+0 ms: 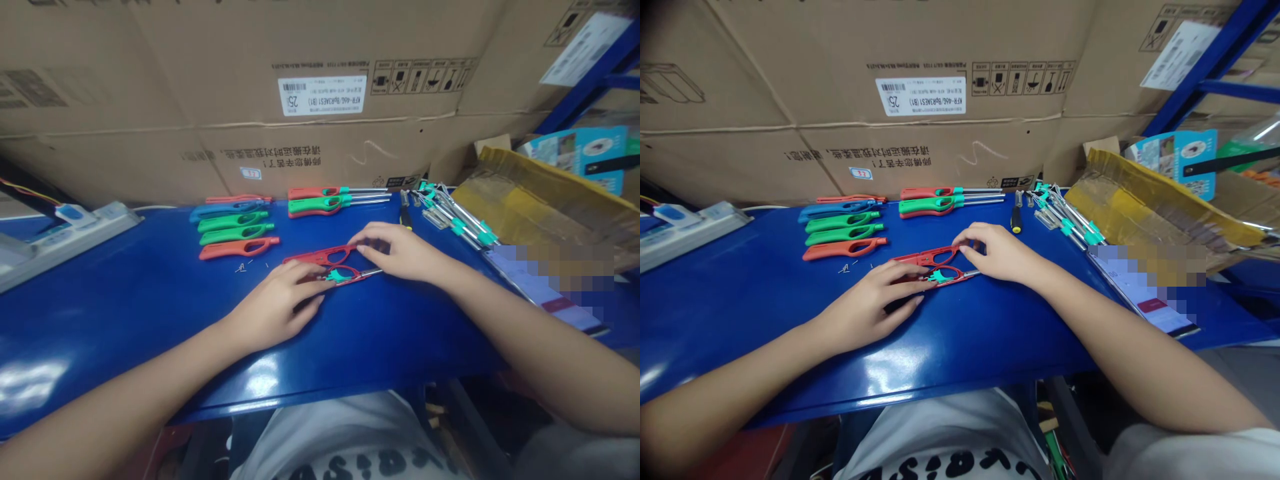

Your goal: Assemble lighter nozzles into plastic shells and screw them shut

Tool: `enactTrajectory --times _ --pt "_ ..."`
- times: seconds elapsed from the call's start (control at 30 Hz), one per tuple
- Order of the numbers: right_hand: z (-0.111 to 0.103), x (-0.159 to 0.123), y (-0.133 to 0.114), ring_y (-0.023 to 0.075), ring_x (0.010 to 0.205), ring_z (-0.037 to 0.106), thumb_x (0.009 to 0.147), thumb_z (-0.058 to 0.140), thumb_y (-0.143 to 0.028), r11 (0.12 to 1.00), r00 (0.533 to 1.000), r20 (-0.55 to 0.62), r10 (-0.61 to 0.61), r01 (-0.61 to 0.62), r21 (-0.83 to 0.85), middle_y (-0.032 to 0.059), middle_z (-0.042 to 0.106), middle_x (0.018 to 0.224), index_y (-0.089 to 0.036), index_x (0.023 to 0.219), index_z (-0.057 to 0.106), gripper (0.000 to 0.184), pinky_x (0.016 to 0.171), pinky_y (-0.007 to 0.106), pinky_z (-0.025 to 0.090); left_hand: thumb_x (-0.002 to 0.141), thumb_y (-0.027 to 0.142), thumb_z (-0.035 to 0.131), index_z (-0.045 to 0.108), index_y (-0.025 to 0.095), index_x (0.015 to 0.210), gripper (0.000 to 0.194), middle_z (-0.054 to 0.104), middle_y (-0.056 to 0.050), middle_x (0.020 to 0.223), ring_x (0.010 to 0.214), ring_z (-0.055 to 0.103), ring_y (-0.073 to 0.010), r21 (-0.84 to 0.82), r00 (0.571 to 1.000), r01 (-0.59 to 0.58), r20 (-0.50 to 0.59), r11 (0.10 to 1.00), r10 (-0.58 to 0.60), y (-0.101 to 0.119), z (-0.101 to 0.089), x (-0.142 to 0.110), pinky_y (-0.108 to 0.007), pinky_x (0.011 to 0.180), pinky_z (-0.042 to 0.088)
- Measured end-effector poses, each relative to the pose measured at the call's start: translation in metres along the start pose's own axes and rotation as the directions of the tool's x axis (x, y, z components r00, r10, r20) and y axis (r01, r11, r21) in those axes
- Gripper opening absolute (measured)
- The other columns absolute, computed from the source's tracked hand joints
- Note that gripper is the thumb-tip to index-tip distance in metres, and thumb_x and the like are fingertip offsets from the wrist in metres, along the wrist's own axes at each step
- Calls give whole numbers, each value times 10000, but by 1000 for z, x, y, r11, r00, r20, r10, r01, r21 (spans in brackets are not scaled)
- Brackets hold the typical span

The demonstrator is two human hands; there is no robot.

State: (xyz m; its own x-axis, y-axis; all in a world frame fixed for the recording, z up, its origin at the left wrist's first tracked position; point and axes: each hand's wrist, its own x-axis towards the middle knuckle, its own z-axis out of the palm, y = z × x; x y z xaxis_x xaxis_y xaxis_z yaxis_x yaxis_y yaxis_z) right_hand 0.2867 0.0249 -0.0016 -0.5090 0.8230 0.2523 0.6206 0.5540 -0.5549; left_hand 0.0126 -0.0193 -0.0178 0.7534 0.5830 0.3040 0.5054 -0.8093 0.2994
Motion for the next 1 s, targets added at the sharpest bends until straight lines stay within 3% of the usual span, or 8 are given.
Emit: enactTrajectory --times 0.1,0.2,0.37,0.47,0.63,0.73,0.87,1.0 --pt "4 -1 7 272 1105 575 939 530 -186 985 996 -29 -85 79 -156 119 645 1148 -212 1143 747 299 991 470 462 982 204 527 675 211 1281 334 644 -113 1273 1193 592 -245 -17 1000 -2 -24 1000 1 1 0 0 -450 1059 478" --pt "9 -1 13 296 1163 537 916 575 -174 980 997 23 -73 76 -182 114 597 1234 -253 1131 753 290 1023 527 446 977 207 540 696 208 1243 309 657 -112 1249 1175 604 -247 -35 999 0 -47 999 -2 2 0 2 -452 1041 490" --pt "12 1 17 266 1130 575 870 673 -192 990 998 24 -63 66 -127 93 607 1169 -227 941 735 100 1048 498 441 972 212 561 739 191 1118 231 695 -89 1181 1091 638 -213 -87 990 29 -138 996 -41 -1 -6 6 -373 963 527" --pt "11 2 15 244 1031 608 887 663 -235 994 997 22 -75 77 -80 90 627 1089 -204 877 677 35 960 448 488 972 234 568 729 176 1145 244 716 -90 1165 1093 641 -231 -32 976 85 -197 996 -90 -7 -11 7 -408 998 508" --pt "11 2 4 184 763 638 930 590 -322 985 996 -66 62 -50 167 44 654 877 -206 902 580 119 731 345 521 975 256 566 659 202 1307 349 662 -110 1327 1216 597 -270 95 965 130 -243 987 -103 -21 -18 8 -489 1081 460" --pt "10 4 -3 161 698 664 910 611 -391 868 973 -50 224 -176 464 33 661 846 -201 896 546 201 694 321 532 962 268 601 634 212 1344 387 617 -124 1408 1268 572 -298 178 964 105 -261 978 -56 -26 -21 9 -531 1085 449" --pt "6 4 -7 152 670 668 854 691 -426 736 941 63 331 -299 608 34 686 790 -184 914 584 271 692 305 536 961 289 618 724 216 1185 258 742 -99 1193 1092 679 -262 131 972 23 -234 991 8 -26 -23 9 -466 973 532" --pt "3 2 -9 127 638 638 876 669 -397 720 947 114 301 -304 623 25 687 811 -169 1061 630 296 685 292 529 957 307 625 727 171 1172 274 758 -103 1093 973 716 -211 7 979 0 -204 1000 1 -23 -21 8 -384 934 563"
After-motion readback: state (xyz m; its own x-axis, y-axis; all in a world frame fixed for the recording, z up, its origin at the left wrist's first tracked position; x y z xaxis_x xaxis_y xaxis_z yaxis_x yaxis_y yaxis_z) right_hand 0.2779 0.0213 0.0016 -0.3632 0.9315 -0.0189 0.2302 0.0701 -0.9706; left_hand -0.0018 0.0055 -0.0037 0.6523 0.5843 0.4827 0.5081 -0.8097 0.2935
